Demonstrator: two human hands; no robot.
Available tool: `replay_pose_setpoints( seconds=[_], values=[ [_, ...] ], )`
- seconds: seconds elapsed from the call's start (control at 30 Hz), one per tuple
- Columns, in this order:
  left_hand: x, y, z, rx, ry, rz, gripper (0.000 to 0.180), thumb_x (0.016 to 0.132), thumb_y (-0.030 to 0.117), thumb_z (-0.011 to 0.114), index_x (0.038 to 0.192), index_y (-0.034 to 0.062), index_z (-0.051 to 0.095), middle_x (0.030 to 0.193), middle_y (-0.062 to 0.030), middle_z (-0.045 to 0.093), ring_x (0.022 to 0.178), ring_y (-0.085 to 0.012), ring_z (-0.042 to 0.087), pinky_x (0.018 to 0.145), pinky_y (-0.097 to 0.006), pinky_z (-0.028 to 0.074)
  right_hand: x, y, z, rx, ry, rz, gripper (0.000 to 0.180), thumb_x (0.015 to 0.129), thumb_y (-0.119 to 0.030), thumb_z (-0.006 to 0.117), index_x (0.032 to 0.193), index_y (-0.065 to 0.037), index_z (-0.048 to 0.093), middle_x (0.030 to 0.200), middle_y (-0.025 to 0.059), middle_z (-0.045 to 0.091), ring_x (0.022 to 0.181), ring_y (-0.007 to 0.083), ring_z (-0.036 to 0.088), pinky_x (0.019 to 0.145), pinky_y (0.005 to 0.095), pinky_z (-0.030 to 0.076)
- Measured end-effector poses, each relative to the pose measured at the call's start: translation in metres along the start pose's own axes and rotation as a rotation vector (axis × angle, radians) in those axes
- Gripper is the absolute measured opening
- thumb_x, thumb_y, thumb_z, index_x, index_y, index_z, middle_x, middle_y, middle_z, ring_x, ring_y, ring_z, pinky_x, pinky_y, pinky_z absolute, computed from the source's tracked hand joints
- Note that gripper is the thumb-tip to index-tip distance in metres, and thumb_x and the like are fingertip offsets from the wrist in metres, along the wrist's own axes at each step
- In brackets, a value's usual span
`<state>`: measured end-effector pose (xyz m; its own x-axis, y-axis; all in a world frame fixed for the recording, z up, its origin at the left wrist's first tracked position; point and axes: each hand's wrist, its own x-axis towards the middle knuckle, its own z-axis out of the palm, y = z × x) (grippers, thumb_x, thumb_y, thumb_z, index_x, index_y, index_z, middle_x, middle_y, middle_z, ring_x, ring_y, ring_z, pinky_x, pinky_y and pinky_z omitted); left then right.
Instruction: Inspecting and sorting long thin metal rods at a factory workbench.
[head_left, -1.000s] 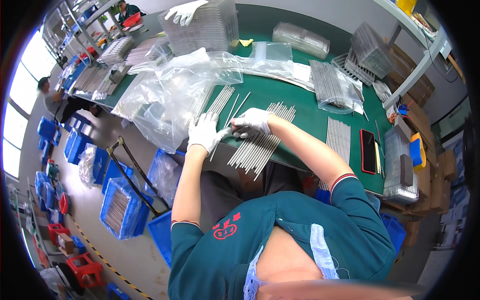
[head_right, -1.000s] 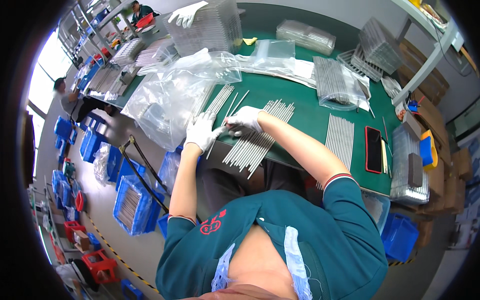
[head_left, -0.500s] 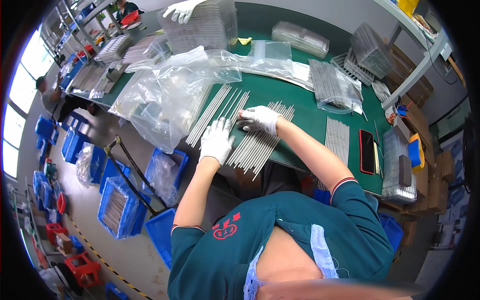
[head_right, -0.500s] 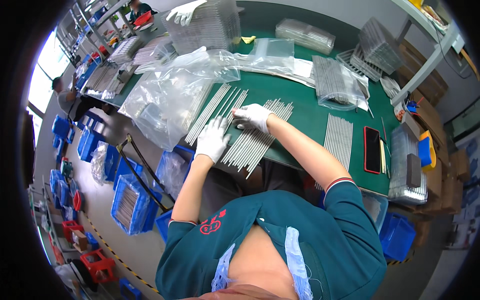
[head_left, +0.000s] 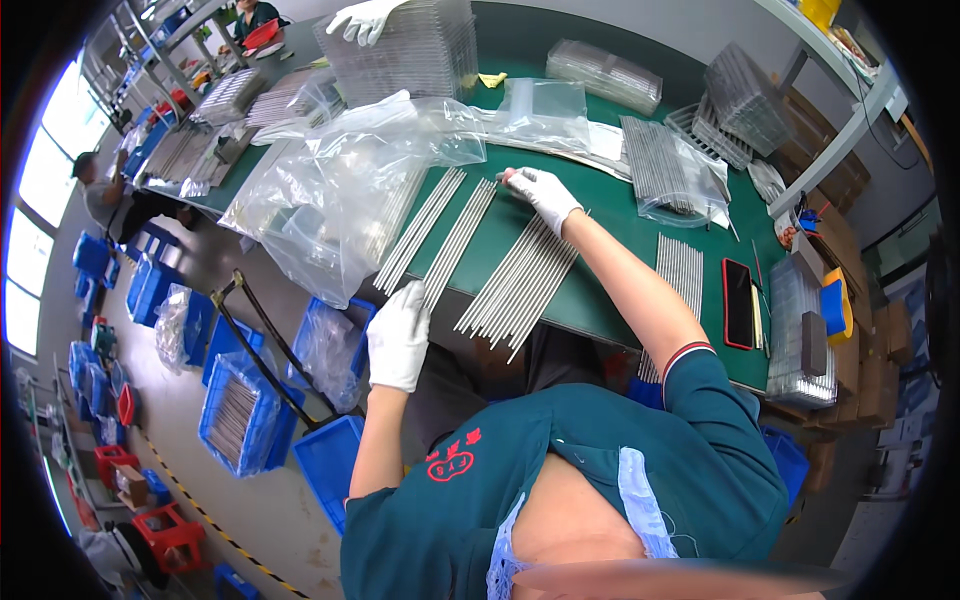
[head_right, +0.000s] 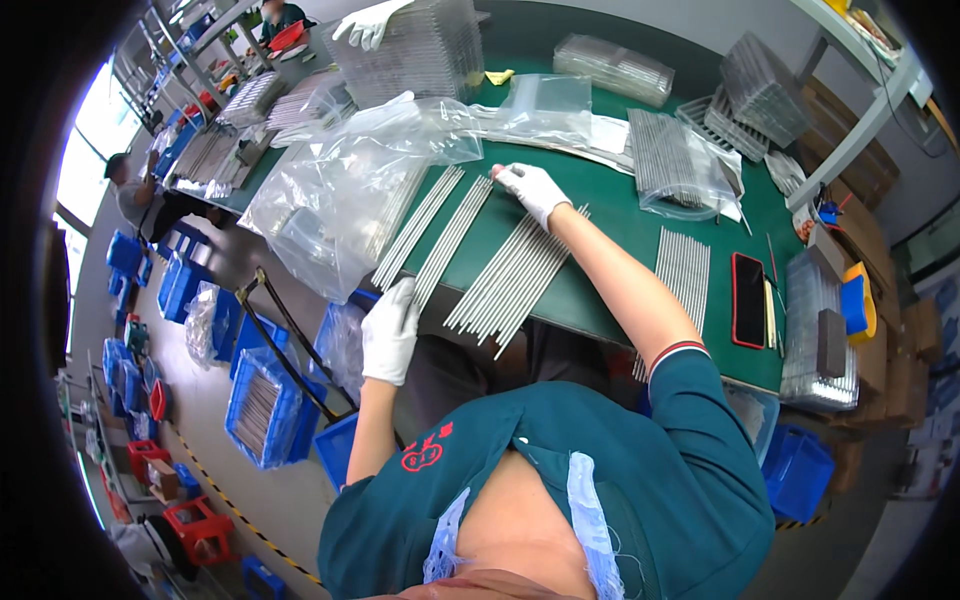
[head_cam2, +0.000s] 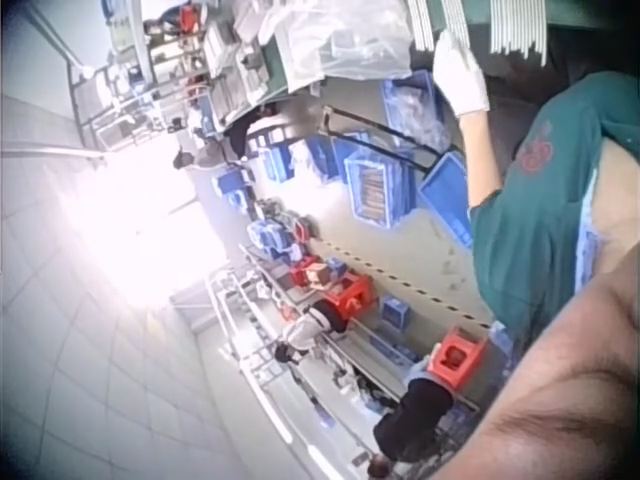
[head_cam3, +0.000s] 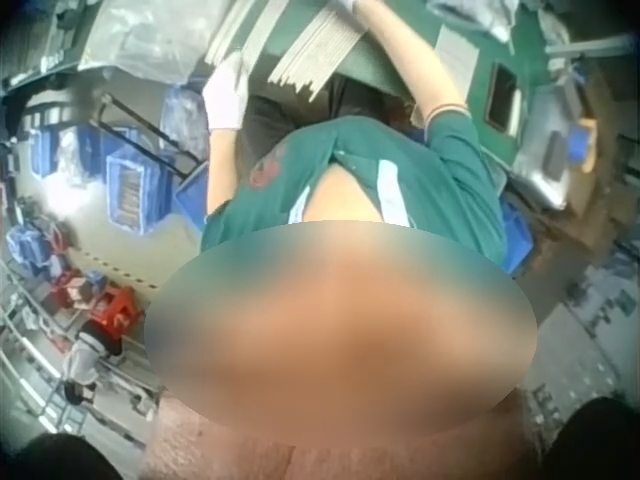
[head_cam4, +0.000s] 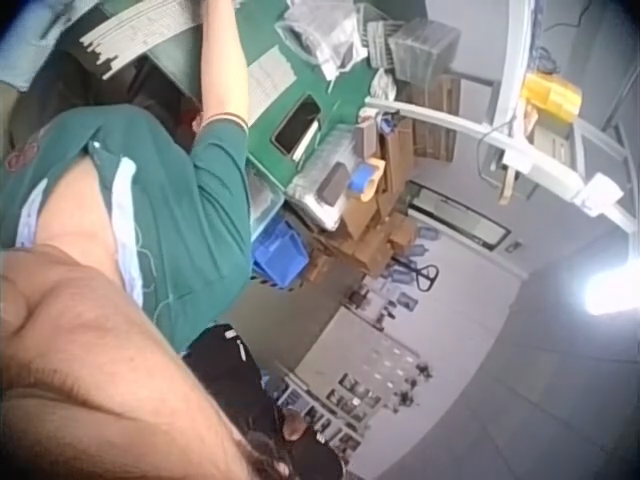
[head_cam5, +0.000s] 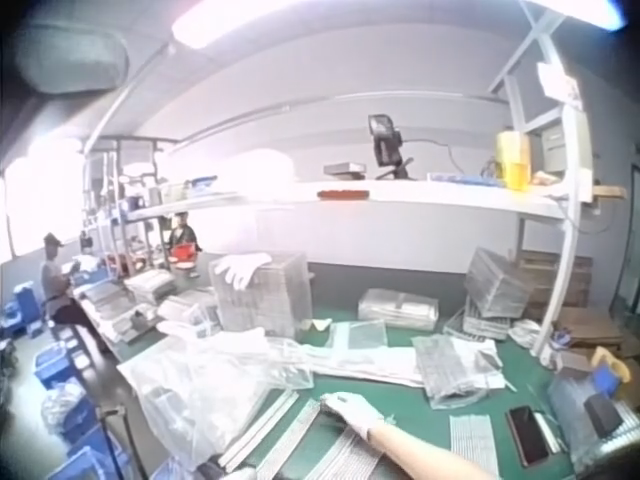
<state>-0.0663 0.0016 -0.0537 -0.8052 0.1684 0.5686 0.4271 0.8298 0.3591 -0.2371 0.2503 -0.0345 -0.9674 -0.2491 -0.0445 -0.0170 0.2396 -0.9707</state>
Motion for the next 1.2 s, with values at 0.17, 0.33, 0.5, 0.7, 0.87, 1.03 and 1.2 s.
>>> replay_pose_setpoints(
  seconds=[0.17,0.33,0.5,0.7,0.87,1.03,1.2],
  values=[
    [-0.046,-0.014,0.001,-0.696,0.15,-0.672,0.031,0.091,0.02,0.042,0.111,-0.0014,0.051,0.104,-0.0134,0.059,0.093,-0.0195,0.058,0.081,-0.029,0.045,0.044,0.017,0.002,0.058,-0.055,-0.118,0.038,0.084,-0.035,0.054,0.099,-0.001,0.06,0.098,0.0056,0.06,0.095,0.0121,0.052,0.089,0.0242,0.035],
    [-0.039,-0.026,0.005,-1.233,-0.09,-1.033,0.049,0.091,0.037,0.038,0.119,-0.0033,0.041,0.111,-0.0178,0.053,0.091,-0.0242,0.058,0.078,-0.032,0.048,0.071,0.023,0.015,0.189,-0.092,-0.138,0.029,0.083,-0.028,0.055,0.093,-0.001,0.062,0.093,0.005,0.062,0.092,0.0122,0.054,0.084,0.0236,0.038],
    [-0.01,-0.048,0.01,-1.372,-0.261,-1.211,0.054,0.089,0.041,0.041,0.117,-0.005,0.042,0.106,-0.0196,0.054,0.088,-0.0265,0.059,0.075,-0.036,0.05,0.066,0.011,0.025,0.099,-0.172,-0.139,0.035,0.082,-0.035,0.055,0.091,-0.002,0.062,0.089,0.0042,0.062,0.086,0.0115,0.054,0.081,0.0236,0.038],
    [0.022,-0.049,0.006,-1.566,-0.815,-1.141,0.044,0.086,0.035,0.051,0.11,-0.0018,0.049,0.092,-0.0134,0.059,0.074,-0.0197,0.06,0.061,-0.026,0.052,0.052,0.008,0.031,0.154,-0.22,-0.09,0.03,0.082,-0.028,0.057,0.094,-0.001,0.06,0.093,0.0038,0.061,0.09,0.0107,0.053,0.085,0.0226,0.038],
    [0.031,-0.061,0.026,-1.57,-1.056,-1.146,0.04,0.085,0.033,0.052,0.108,0.0,0.051,0.082,-0.0064,0.057,0.067,-0.0136,0.056,0.059,-0.024,0.05,0.041,0.0,0.027,0.099,-0.106,-0.113,0.029,0.082,-0.026,0.058,0.095,-0.001,0.059,0.089,0.0032,0.06,0.088,0.0099,0.054,0.083,0.0223,0.039],
    [0.035,-0.045,0.017,-1.476,-1.005,-1.186,0.033,0.082,0.03,0.058,0.101,0.0032,0.053,0.077,-0.0012,0.057,0.057,-0.0057,0.052,0.044,-0.016,0.04,-0.001,-0.048,0.0,-0.051,0.031,-0.27,0.027,0.081,-0.021,0.058,0.098,-0.001,0.059,0.087,0.0019,0.059,0.082,0.0085,0.052,0.078,0.0221,0.041],
    [0.031,-0.041,0.012,-1.518,-0.99,-1.083,0.026,0.086,0.029,0.053,0.093,0.0037,0.052,0.067,0.0029,0.046,0.045,-0.0019,0.037,0.034,-0.015,0.025,-0.071,-0.074,-0.021,-0.192,-0.069,-0.14,0.028,0.079,-0.025,0.059,0.097,-0.004,0.061,0.088,0.0039,0.06,0.083,0.0099,0.054,0.077,0.0235,0.042]
  ],
)
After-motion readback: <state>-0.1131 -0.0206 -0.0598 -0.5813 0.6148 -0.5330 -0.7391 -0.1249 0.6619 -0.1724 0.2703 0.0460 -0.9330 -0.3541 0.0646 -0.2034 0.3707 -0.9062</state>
